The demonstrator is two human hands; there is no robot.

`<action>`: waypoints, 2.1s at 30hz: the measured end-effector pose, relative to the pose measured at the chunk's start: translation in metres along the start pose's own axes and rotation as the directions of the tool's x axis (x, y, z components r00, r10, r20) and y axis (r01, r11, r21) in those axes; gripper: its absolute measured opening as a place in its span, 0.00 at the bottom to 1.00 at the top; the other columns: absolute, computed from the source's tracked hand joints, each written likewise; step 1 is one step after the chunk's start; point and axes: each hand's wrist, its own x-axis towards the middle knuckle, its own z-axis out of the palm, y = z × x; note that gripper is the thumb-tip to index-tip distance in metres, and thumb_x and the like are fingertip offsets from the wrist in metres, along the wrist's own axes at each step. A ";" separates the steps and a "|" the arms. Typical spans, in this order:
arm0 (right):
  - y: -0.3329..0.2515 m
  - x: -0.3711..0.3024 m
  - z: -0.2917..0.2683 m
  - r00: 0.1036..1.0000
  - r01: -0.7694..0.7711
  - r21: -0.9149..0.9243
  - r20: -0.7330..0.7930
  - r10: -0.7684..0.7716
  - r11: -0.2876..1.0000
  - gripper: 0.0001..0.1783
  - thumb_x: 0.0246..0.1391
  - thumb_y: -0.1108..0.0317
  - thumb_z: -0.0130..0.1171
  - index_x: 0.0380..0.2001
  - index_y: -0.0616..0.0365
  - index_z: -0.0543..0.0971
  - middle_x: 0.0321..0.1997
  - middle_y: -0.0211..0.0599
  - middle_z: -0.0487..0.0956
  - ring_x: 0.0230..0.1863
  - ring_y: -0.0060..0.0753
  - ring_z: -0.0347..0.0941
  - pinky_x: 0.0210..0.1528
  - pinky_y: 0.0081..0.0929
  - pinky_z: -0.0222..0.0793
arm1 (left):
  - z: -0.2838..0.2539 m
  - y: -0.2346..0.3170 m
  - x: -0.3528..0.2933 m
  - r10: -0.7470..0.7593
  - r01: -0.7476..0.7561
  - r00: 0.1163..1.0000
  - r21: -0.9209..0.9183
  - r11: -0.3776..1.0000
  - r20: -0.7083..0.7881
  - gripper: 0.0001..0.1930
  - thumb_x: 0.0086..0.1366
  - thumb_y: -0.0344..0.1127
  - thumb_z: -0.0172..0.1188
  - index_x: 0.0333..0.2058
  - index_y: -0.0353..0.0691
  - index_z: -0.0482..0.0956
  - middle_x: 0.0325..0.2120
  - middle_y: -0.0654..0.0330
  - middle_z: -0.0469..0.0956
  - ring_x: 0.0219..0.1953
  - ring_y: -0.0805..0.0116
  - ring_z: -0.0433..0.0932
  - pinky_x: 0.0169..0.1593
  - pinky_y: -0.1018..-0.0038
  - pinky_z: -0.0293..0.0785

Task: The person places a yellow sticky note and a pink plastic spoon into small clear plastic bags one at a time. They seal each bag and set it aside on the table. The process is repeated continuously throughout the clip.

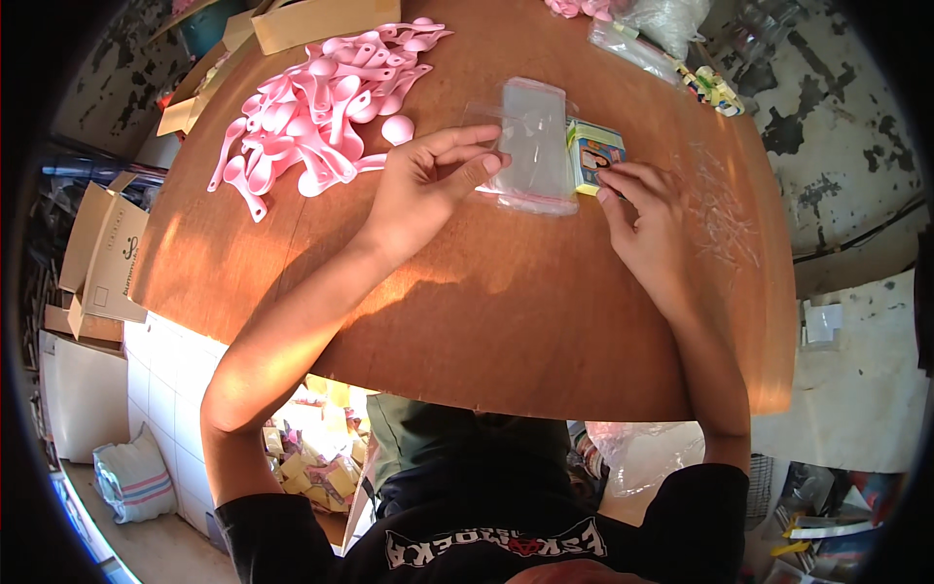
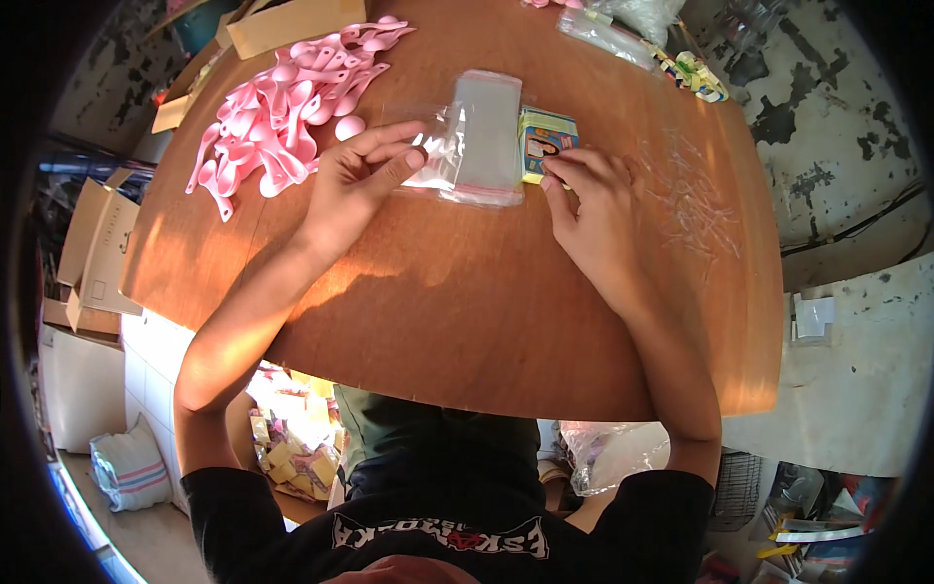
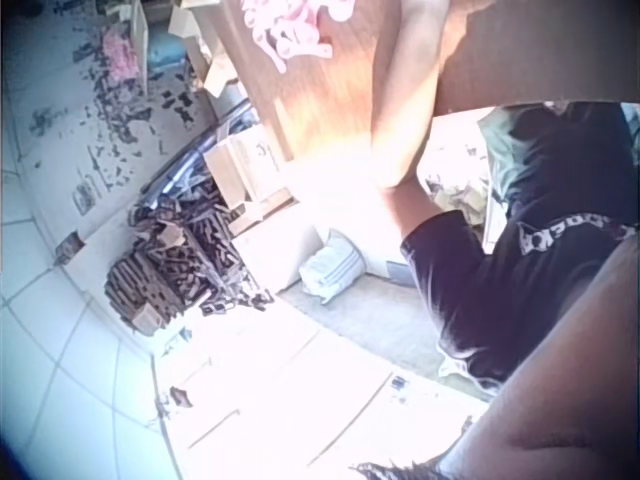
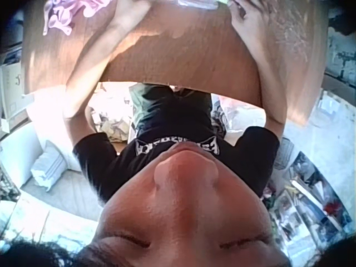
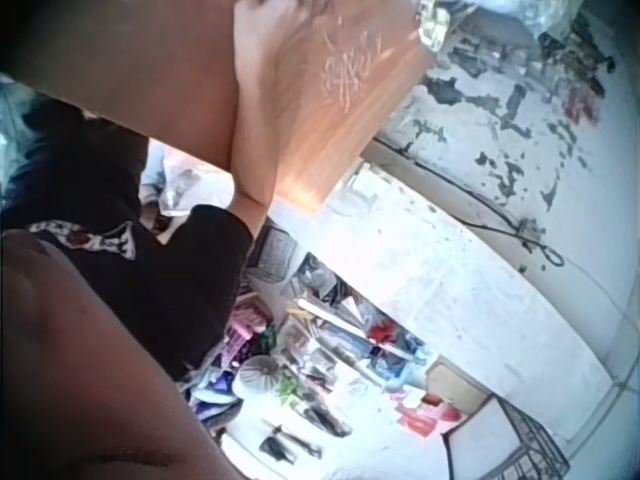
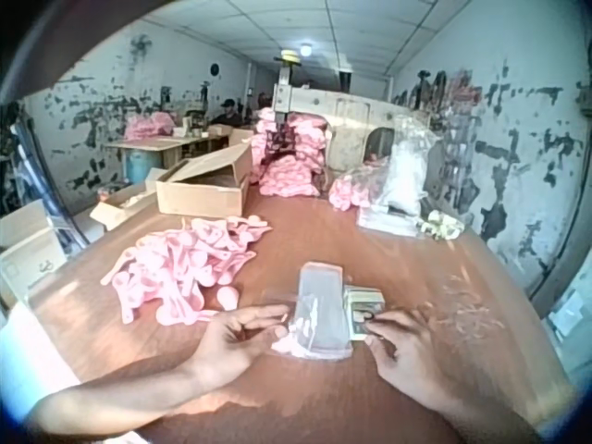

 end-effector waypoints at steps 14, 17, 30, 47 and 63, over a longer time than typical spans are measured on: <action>-0.037 -0.007 -0.012 0.903 -0.089 0.807 -0.182 0.389 0.584 0.12 0.65 0.71 0.52 0.47 0.67 0.75 0.38 0.37 0.81 0.29 0.23 0.77 0.33 0.18 0.72 | 0.003 -0.007 -0.004 -0.139 0.129 0.976 0.072 0.989 0.167 0.21 0.63 0.22 0.59 0.55 0.31 0.73 0.40 0.54 0.83 0.37 0.75 0.81 0.45 0.78 0.79; -0.039 -0.009 -0.005 0.915 -0.120 0.820 -0.127 0.382 0.560 0.12 0.64 0.71 0.53 0.47 0.68 0.76 0.39 0.38 0.81 0.31 0.24 0.78 0.34 0.18 0.73 | 0.008 -0.007 -0.011 -0.091 0.063 0.964 0.119 0.991 0.250 0.20 0.62 0.21 0.58 0.54 0.30 0.74 0.41 0.54 0.82 0.38 0.74 0.81 0.45 0.77 0.79; -0.036 -0.015 0.000 0.937 -0.262 0.829 0.095 0.337 0.494 0.10 0.59 0.71 0.60 0.42 0.64 0.79 0.35 0.37 0.81 0.32 0.22 0.77 0.36 0.19 0.75 | 0.017 0.003 -0.015 -0.146 0.137 0.934 0.050 0.989 0.327 0.19 0.65 0.24 0.57 0.55 0.33 0.74 0.41 0.55 0.82 0.39 0.73 0.80 0.41 0.73 0.82; -0.051 -0.006 -0.014 0.950 -0.311 0.844 0.288 0.119 0.437 0.10 0.59 0.78 0.56 0.44 0.65 0.79 0.44 0.37 0.77 0.45 0.24 0.75 0.48 0.20 0.74 | 0.018 0.014 -0.018 0.045 -0.104 0.961 0.206 0.973 0.274 0.21 0.63 0.25 0.62 0.56 0.32 0.73 0.43 0.59 0.82 0.42 0.80 0.76 0.44 0.80 0.74; -0.057 0.001 -0.026 0.902 -0.428 0.819 0.415 0.120 0.381 0.10 0.59 0.78 0.56 0.44 0.68 0.78 0.41 0.37 0.78 0.43 0.24 0.77 0.42 0.19 0.77 | 0.015 0.031 -0.016 -0.134 0.065 0.911 0.183 0.981 0.391 0.19 0.64 0.29 0.62 0.53 0.31 0.74 0.42 0.59 0.81 0.43 0.79 0.76 0.45 0.80 0.75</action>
